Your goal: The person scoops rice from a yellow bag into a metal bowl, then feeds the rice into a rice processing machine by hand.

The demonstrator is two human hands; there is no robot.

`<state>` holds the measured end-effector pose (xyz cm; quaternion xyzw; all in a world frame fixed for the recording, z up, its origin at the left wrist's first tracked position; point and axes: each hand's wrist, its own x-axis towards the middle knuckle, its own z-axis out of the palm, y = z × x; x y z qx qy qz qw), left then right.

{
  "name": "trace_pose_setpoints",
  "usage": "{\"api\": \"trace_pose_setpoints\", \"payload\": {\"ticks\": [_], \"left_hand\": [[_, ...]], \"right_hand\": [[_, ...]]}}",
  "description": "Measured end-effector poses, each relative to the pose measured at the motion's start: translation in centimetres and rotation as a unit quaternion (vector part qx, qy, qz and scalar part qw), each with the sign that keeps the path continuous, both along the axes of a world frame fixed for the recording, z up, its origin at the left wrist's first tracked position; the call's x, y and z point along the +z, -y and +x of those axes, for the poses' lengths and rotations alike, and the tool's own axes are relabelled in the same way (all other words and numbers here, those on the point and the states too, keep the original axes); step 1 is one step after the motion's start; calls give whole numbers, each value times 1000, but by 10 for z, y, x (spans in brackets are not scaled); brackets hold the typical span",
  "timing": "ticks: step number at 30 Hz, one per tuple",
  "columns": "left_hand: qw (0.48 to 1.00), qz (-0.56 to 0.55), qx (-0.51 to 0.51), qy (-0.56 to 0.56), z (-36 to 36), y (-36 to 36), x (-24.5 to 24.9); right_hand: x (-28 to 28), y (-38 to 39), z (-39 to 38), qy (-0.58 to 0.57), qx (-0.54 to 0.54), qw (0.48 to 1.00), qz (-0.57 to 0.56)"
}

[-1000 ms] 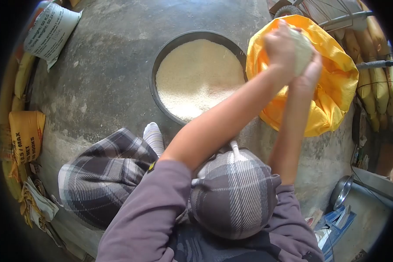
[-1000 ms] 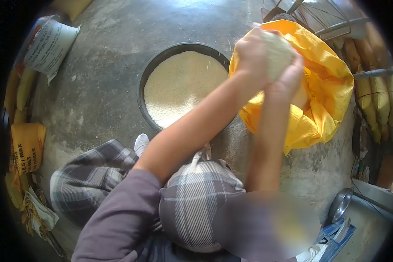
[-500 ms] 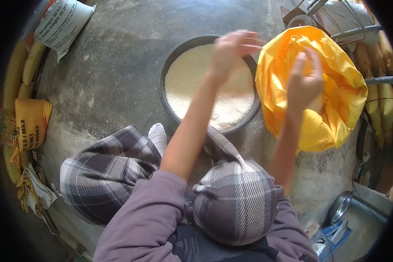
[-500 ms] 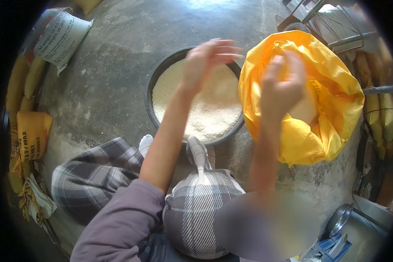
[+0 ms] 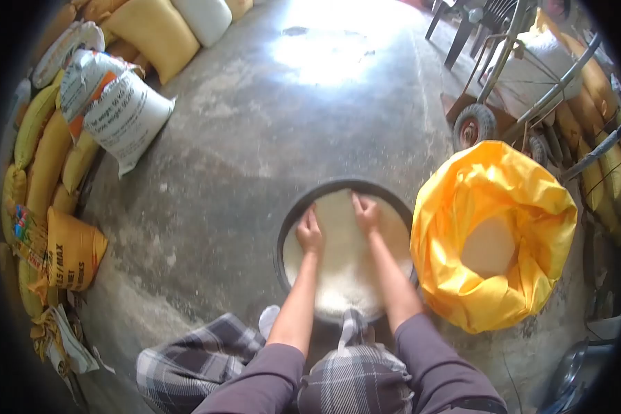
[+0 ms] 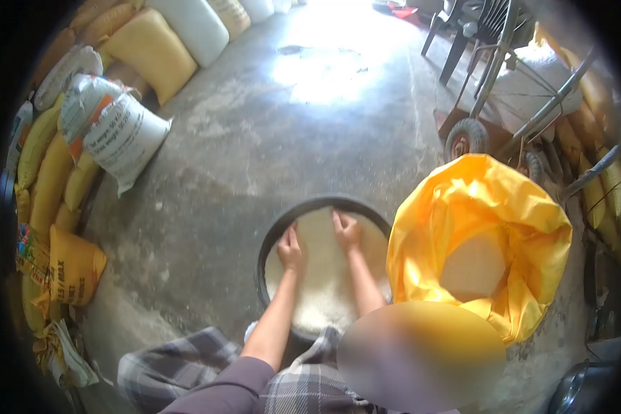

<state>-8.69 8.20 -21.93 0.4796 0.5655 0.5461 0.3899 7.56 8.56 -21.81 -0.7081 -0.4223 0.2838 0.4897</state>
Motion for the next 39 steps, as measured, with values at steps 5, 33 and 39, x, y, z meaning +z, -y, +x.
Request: {"api": "trace_pose_setpoints", "payload": {"ticks": [5, 33, 39], "left_hand": [[977, -56, -27, 203, 25, -1, -44], [852, -120, -99, 500, 47, 94, 86], [798, -113, -123, 579, 47, 98, 69]], "right_hand": [[-10, 25, -49, -167, -37, 983, 63], [60, 107, -58, -596, -98, 778, 173], [69, 110, -64, -635, -81, 747, 181]]}}
